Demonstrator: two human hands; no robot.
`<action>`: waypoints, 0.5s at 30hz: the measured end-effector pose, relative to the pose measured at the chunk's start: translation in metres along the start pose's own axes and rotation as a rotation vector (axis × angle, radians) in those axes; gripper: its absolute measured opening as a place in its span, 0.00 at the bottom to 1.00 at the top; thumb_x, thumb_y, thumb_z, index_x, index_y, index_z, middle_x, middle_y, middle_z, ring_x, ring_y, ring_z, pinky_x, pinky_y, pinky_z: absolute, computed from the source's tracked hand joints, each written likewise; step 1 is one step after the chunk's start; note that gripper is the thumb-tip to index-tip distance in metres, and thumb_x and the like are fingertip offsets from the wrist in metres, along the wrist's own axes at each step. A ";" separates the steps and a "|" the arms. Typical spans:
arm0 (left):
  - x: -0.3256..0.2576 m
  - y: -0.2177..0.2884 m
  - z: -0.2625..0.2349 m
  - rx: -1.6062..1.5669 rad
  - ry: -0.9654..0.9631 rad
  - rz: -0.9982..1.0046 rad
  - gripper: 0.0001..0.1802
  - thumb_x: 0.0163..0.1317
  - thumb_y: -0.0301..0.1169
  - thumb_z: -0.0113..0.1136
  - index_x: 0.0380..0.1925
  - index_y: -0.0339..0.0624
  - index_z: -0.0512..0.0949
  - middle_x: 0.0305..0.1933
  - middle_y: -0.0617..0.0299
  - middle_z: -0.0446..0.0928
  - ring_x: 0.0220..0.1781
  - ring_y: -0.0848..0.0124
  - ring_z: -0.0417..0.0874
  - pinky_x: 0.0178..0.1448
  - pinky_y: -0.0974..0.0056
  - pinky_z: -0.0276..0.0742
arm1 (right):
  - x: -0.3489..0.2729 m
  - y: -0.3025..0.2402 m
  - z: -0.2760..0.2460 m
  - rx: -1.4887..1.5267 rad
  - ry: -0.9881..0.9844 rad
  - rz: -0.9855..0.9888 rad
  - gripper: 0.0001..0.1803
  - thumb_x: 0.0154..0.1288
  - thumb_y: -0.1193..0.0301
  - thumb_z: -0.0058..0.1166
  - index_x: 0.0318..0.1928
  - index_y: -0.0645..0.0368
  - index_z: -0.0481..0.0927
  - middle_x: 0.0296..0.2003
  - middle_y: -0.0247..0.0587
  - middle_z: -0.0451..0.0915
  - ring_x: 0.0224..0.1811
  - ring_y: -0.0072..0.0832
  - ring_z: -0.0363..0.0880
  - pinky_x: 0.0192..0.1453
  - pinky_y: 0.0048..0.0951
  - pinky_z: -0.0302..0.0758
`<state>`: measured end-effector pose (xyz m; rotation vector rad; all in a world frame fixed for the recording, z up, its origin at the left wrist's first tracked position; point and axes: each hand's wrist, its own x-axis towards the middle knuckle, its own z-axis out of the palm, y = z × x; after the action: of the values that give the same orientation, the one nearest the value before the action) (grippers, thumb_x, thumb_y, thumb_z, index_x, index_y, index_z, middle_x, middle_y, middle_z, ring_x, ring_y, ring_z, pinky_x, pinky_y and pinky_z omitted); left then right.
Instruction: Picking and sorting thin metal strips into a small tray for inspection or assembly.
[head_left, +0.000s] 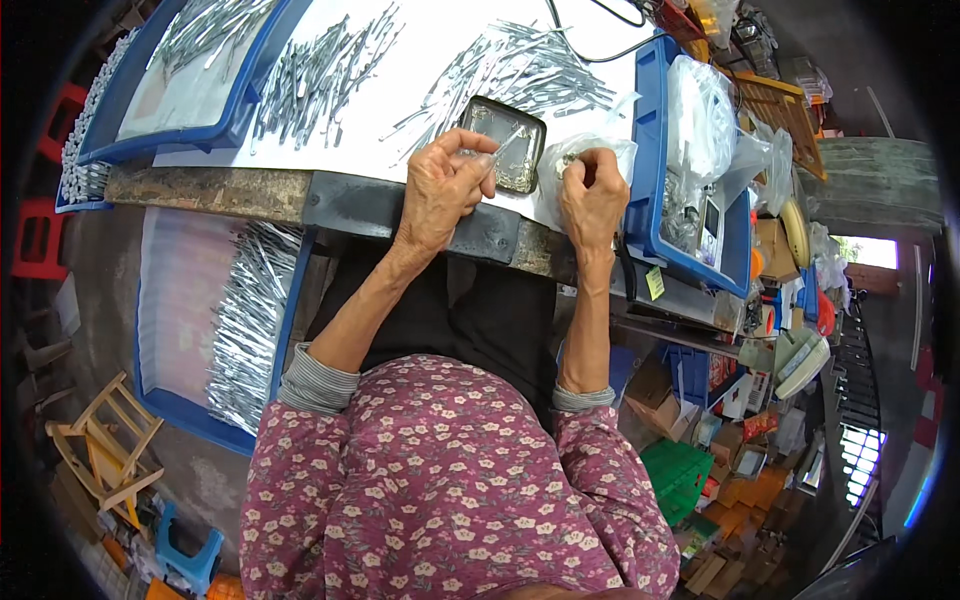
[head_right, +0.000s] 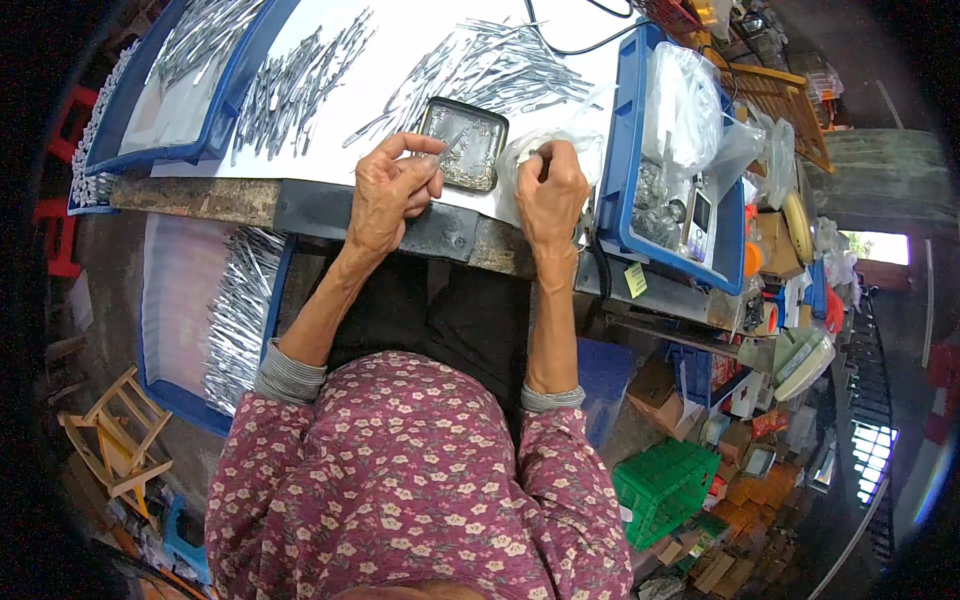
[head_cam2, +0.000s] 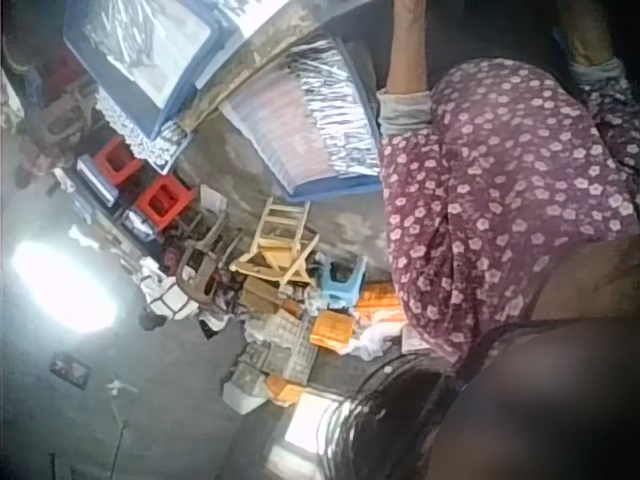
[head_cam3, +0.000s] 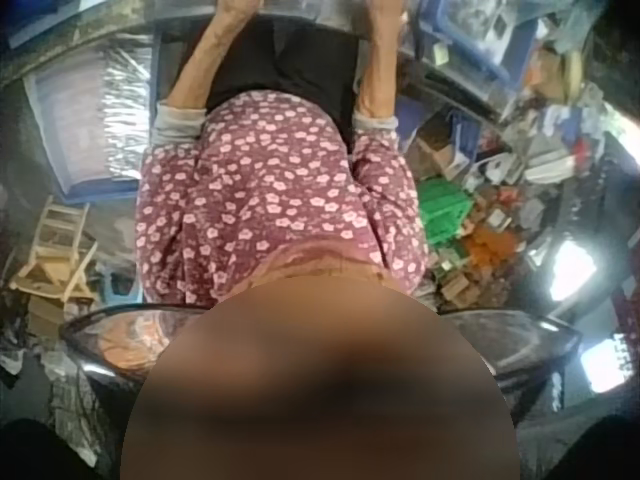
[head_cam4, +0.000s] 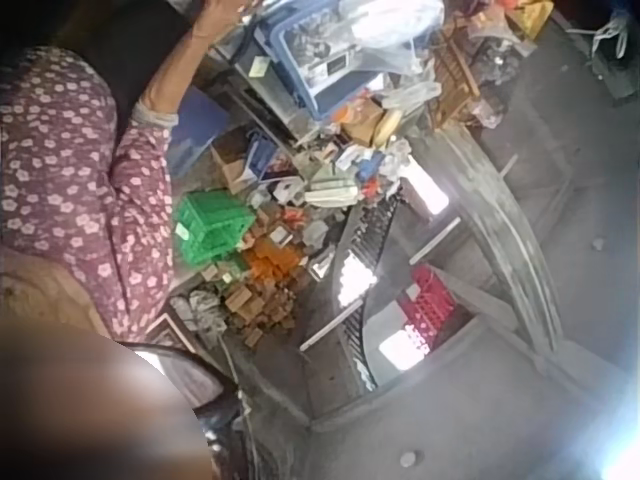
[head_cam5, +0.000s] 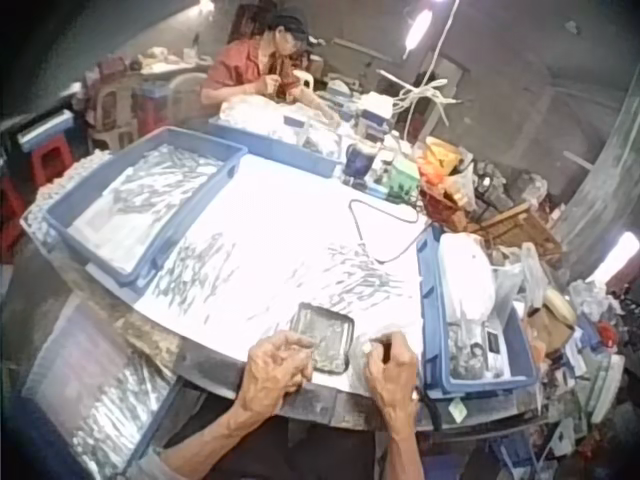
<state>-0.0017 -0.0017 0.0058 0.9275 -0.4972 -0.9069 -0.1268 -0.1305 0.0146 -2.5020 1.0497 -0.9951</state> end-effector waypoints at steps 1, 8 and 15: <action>0.001 0.000 0.001 -0.041 0.001 -0.017 0.08 0.57 0.24 0.50 0.36 0.31 0.71 0.17 0.63 0.72 0.12 0.87 0.58 0.14 0.80 0.50 | -0.002 -0.008 -0.002 0.162 0.042 0.063 0.03 0.49 0.80 0.46 0.27 0.65 0.71 0.22 0.48 0.75 0.22 0.37 0.75 0.26 0.33 0.70; 0.001 -0.006 0.004 -0.107 -0.028 -0.055 0.08 0.57 0.24 0.51 0.36 0.31 0.71 0.18 0.62 0.72 0.12 0.88 0.58 0.13 0.81 0.50 | -0.013 -0.053 0.003 0.679 -0.099 0.204 0.03 0.51 0.79 0.52 0.30 0.64 0.75 0.23 0.31 0.75 0.21 0.14 0.70 0.26 0.16 0.67; 0.001 -0.008 0.004 -0.123 -0.040 -0.039 0.07 0.58 0.23 0.51 0.35 0.32 0.72 0.18 0.63 0.71 0.12 0.88 0.58 0.13 0.81 0.49 | -0.015 -0.053 0.010 0.752 -0.076 0.205 0.06 0.51 0.79 0.54 0.32 0.64 0.75 0.25 0.33 0.76 0.24 0.15 0.72 0.26 0.16 0.69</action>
<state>-0.0073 -0.0068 0.0015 0.8106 -0.4533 -0.9817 -0.0997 -0.0828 0.0243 -1.7693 0.7058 -0.9847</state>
